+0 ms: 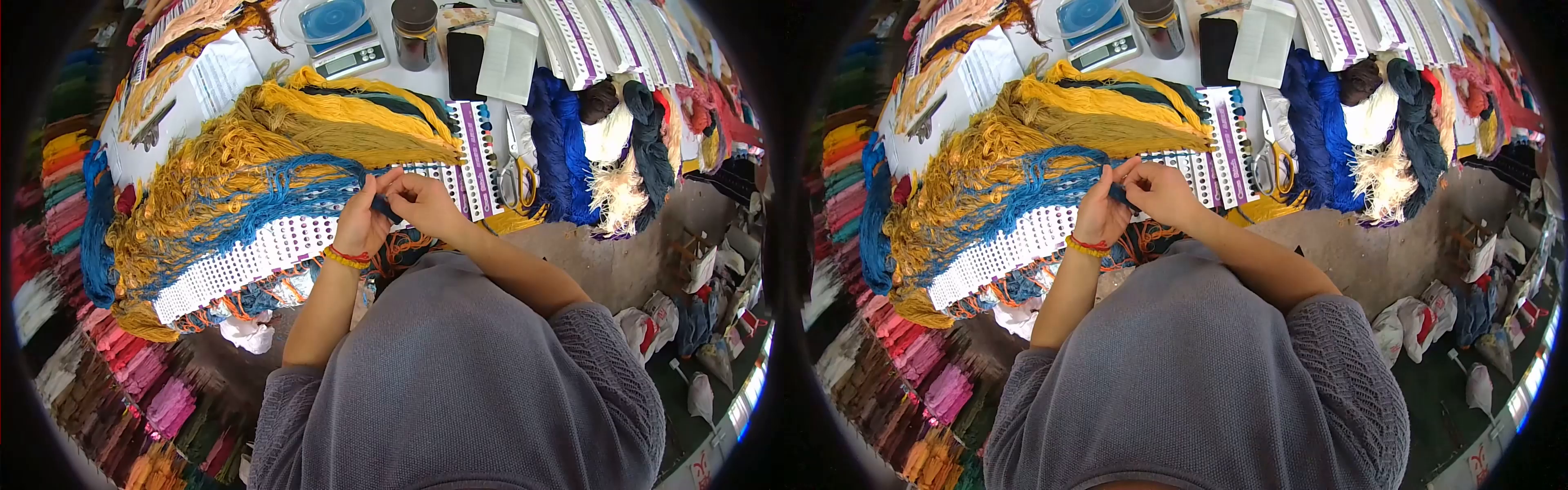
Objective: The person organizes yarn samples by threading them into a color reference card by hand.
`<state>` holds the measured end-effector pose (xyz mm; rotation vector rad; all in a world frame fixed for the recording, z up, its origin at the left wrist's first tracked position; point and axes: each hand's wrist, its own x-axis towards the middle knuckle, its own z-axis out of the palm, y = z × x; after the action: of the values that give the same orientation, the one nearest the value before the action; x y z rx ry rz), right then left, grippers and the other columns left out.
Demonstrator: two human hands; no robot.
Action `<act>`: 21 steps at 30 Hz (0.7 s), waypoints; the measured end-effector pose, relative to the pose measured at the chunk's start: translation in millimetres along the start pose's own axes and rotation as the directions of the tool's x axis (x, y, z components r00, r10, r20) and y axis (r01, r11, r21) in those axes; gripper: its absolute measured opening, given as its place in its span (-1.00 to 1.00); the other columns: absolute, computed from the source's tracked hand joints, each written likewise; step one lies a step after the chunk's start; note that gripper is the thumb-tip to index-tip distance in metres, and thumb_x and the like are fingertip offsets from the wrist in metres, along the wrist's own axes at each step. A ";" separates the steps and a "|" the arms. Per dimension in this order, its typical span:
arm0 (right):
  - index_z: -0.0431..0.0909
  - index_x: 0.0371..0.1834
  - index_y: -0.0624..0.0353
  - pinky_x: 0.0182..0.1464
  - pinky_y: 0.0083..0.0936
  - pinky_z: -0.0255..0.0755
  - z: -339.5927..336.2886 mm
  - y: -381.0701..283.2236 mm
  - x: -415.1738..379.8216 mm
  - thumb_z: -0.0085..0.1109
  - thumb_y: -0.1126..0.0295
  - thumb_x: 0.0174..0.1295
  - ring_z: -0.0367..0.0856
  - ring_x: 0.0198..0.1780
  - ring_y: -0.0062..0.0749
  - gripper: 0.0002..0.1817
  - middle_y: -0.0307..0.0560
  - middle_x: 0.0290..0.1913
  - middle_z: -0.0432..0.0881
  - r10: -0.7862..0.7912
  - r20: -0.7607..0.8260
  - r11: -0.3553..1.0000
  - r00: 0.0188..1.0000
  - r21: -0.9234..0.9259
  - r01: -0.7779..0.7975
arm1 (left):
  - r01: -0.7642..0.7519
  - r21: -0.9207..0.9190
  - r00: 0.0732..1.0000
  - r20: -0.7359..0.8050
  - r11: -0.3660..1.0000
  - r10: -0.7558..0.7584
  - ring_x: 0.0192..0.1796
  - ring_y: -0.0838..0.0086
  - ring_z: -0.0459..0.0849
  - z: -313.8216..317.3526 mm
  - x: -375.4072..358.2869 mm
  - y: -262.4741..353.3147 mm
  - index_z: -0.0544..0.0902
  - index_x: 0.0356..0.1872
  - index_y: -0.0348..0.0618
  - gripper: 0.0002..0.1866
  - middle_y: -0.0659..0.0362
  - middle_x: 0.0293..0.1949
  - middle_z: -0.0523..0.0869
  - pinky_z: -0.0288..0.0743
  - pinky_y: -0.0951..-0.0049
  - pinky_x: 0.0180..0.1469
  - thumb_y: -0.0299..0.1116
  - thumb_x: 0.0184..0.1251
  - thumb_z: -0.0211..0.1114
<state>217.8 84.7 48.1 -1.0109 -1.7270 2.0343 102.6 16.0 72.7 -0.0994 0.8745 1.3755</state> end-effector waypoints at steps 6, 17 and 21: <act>0.48 -0.37 0.31 -0.37 -0.70 0.35 -3.5 2.0 4.8 -0.04 0.51 0.17 0.45 -0.41 -0.69 -0.89 -0.24 -0.43 0.53 0.041 0.030 0.994 0.999 0.104 -0.044 | 0.007 0.087 1.000 0.029 0.996 -0.010 0.00 0.43 0.49 -7.8 -0.9 -0.5 0.37 0.09 -0.36 -0.52 0.11 -0.03 0.52 0.34 0.44 0.07 -0.12 0.41 -0.17; 0.49 -0.37 0.19 -0.39 -0.63 0.32 -25.6 -33.4 7.5 -0.03 0.42 0.11 0.43 -0.48 -0.55 -0.88 -0.19 -0.45 0.49 0.300 0.170 0.539 0.939 0.781 -0.314 | -0.168 -0.119 0.986 -0.003 0.979 0.168 0.06 0.29 0.50 -40.3 7.5 22.2 0.50 -0.15 -0.36 -0.68 -0.01 -0.05 0.54 0.38 0.36 0.11 -0.26 0.33 0.00; 0.38 -0.58 0.13 -0.46 -0.61 0.25 -125.3 -44.8 0.2 -0.02 0.41 0.09 0.24 -0.64 -0.55 -0.87 -0.24 -0.57 0.38 -0.168 0.228 0.169 0.959 0.965 -0.200 | -0.504 -0.115 0.859 0.030 0.856 0.510 0.03 0.31 0.50 -166.0 -26.2 131.3 0.47 -0.07 -0.38 -0.66 -0.02 -0.01 0.53 0.33 0.36 0.15 -0.35 0.21 0.09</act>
<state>291.5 188.9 85.8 -0.2094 -0.0327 2.6464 -90.5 -62.9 28.3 0.1033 0.8085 1.9120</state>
